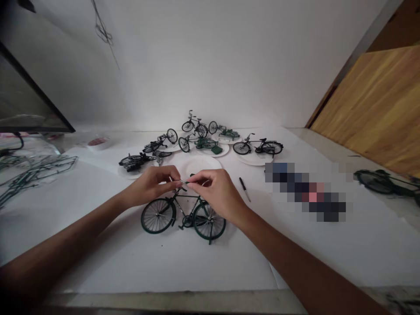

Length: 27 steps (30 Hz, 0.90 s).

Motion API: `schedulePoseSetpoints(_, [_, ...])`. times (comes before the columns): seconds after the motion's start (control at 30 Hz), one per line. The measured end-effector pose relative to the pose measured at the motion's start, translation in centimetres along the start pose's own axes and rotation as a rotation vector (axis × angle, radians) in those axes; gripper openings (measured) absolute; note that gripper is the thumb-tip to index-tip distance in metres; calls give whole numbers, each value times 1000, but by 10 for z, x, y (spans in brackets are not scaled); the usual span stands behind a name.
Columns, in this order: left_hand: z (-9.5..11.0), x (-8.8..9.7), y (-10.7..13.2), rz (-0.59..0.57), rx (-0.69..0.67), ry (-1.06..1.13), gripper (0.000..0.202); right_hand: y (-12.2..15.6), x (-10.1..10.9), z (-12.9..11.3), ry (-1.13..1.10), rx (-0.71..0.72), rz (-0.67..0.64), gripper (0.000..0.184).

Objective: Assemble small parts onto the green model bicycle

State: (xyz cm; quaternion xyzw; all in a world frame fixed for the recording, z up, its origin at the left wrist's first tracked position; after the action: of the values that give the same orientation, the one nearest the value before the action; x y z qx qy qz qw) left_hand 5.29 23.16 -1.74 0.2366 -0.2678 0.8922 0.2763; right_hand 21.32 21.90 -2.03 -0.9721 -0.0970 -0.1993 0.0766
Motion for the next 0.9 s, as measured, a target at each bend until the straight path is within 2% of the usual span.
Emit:
schedulePoseSetpoints(0.2, [3, -4, 1, -10, 1, 94, 17, 3, 1, 0, -6, 4, 11, 22])
schedulePoseSetpoints(0.47, [7, -9, 2, -10, -5, 126, 16, 4, -2, -6, -63, 62, -57, 17])
schedulePoseSetpoints(0.77, [22, -9, 4, 18, -108, 140, 12, 1, -3, -6, -196, 18, -231, 17])
schedulePoseSetpoints(0.9, [28, -7, 3, 69, -152, 99, 11, 1, 3, -11, -154, 82, -178, 13])
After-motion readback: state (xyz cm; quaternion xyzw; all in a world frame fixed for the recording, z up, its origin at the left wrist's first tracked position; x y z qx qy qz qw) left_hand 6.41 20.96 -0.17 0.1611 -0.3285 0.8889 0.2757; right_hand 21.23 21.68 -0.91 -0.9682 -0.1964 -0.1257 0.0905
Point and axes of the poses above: each hand's wrist, its own y-axis away from the middle knuckle, its own x-axis out of the back of the hand, z = x × y, the point moved 7 cm from there along -y, towards the middle knuckle, and after that the axes turned 7 degrees about -x, right-handed, at the moved point
